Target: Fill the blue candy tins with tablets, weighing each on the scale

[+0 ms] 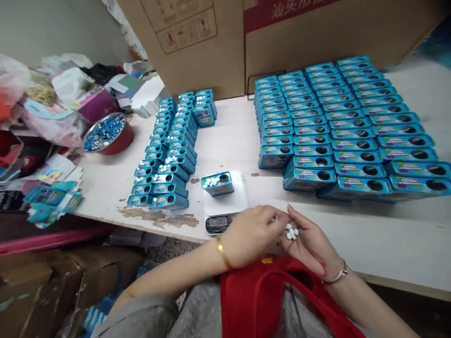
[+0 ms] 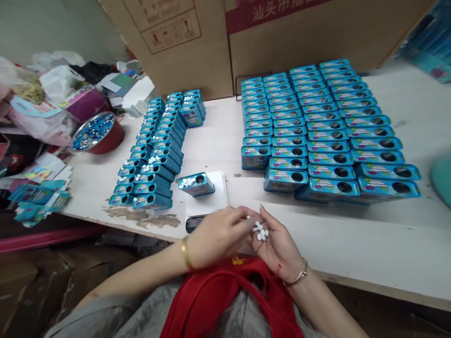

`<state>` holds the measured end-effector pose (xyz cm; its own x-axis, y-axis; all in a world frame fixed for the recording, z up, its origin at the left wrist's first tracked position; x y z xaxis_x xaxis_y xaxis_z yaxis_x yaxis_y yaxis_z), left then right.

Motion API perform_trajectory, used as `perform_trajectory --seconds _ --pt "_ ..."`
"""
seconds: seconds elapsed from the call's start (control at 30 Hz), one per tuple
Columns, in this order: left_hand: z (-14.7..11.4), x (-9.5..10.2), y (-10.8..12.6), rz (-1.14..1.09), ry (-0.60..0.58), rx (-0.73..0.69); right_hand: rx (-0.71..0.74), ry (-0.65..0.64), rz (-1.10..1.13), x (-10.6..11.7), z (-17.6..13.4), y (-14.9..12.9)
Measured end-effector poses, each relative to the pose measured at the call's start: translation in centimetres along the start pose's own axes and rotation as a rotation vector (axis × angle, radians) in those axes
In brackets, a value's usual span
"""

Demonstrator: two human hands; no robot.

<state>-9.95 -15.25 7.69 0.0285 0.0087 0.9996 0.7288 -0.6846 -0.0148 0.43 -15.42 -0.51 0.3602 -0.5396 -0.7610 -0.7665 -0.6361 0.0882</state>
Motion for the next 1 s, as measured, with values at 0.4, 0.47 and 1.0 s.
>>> perform_trajectory --seconds 0.4,0.47,1.0 --pt "-0.9 -3.2 3.6 -0.051 0.063 0.064 -0.072 0.034 0.054 2.4 -1.5 2.0" --pt "-1.1 -3.3 3.4 -0.044 0.063 0.073 -0.095 0.008 0.052 2.5 -1.3 2.2" --pt "-6.5 1.0 -8.1 -0.166 0.404 0.426 -0.072 0.043 -0.16 -0.9 0.7 3.1"
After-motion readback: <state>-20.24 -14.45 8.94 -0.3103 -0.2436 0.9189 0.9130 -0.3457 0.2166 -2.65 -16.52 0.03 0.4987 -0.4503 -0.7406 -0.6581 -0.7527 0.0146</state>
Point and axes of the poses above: each hand's wrist, its own z-axis towards the middle knuckle, its own x-axis out of the back of the hand, y = z × x, the point moved 4 cm from there along z, towards the middle knuckle, and after that the axes turned 14 degrees about z, right-handed, at the moved point
